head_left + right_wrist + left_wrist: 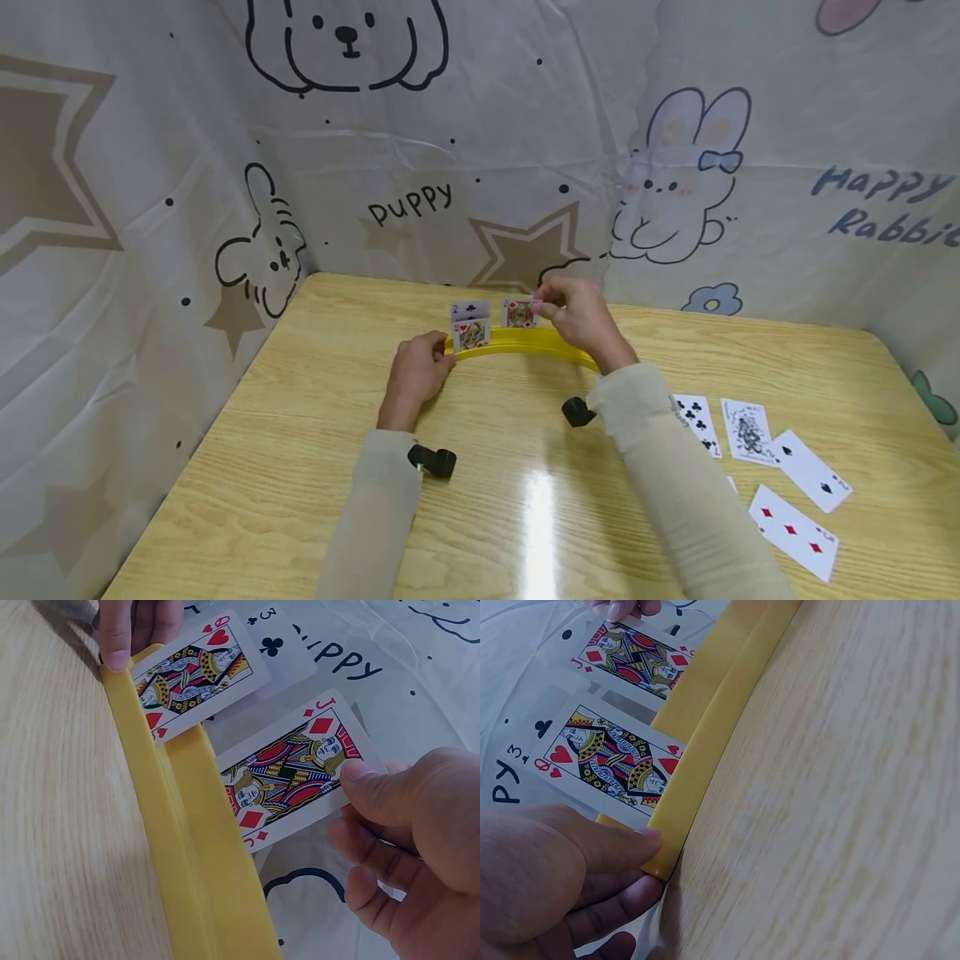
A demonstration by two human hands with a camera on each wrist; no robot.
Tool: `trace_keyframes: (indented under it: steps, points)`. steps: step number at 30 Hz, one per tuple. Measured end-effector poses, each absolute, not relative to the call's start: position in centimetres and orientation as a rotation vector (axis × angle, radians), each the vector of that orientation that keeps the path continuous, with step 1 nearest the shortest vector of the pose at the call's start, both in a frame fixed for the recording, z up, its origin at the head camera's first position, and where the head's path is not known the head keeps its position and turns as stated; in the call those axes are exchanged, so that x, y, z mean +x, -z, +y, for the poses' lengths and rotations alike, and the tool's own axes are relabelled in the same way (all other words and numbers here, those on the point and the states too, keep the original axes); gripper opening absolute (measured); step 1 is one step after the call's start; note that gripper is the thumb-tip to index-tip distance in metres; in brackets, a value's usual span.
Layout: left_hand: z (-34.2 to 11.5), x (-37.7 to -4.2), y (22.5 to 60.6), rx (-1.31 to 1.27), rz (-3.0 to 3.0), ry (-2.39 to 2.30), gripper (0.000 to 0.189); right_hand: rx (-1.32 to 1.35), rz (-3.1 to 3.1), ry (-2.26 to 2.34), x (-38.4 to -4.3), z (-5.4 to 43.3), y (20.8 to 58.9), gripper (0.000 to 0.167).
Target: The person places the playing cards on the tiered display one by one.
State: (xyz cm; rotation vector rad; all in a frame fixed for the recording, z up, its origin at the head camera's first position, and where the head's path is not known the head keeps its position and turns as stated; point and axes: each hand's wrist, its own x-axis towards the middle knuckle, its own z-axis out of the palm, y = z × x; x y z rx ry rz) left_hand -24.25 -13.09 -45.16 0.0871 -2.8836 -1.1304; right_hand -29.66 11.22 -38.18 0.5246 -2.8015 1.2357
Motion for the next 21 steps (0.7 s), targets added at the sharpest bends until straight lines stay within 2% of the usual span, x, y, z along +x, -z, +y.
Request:
trace_keyframes:
  steps: [12,21]
  points:
    - [-12.92,-24.34,45.23,0.100,-2.891,1.128,0.036,0.521,-2.794,-1.260,-29.51,11.43,38.54,0.008]
    - [-12.97,-24.30,45.25,0.096,-2.898,1.105,0.036,0.447,-2.846,-1.314,-29.30,12.05,38.51,0.016]
